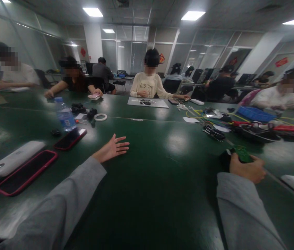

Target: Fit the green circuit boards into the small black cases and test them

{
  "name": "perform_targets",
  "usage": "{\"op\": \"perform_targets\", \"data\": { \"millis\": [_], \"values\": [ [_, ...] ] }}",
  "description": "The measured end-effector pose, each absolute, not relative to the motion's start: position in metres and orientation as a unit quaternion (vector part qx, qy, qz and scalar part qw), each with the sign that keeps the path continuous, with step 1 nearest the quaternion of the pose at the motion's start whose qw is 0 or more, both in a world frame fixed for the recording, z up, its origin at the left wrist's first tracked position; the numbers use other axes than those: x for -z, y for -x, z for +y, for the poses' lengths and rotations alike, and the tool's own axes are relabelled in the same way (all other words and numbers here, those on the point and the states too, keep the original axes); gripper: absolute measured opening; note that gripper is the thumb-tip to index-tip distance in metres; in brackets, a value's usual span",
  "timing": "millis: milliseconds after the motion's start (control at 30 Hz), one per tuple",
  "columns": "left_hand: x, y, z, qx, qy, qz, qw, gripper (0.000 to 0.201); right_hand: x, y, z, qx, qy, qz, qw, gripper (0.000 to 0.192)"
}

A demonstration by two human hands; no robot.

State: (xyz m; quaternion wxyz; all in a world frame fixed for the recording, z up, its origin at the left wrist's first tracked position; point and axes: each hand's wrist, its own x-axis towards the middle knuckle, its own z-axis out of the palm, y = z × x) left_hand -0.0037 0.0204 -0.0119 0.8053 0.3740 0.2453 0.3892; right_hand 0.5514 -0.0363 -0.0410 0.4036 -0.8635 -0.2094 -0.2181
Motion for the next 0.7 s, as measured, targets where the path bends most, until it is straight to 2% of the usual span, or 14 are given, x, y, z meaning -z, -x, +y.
{"op": "perform_targets", "data": {
  "millis": [133,433,700],
  "values": [
    [0.013,0.003,0.021,-0.389,-0.374,0.248,0.804,0.060,0.036,-0.546,-0.036,0.225,0.872,-0.184,0.394,0.061],
    [0.011,0.004,0.020,-0.387,-0.376,0.247,0.805,0.059,0.025,-0.521,-0.034,0.185,0.902,-0.207,0.331,0.066],
    [0.011,0.004,0.020,-0.387,-0.380,0.252,0.802,0.060,0.024,-0.530,-0.037,0.128,0.913,-0.294,0.253,0.057]
  ]
}}
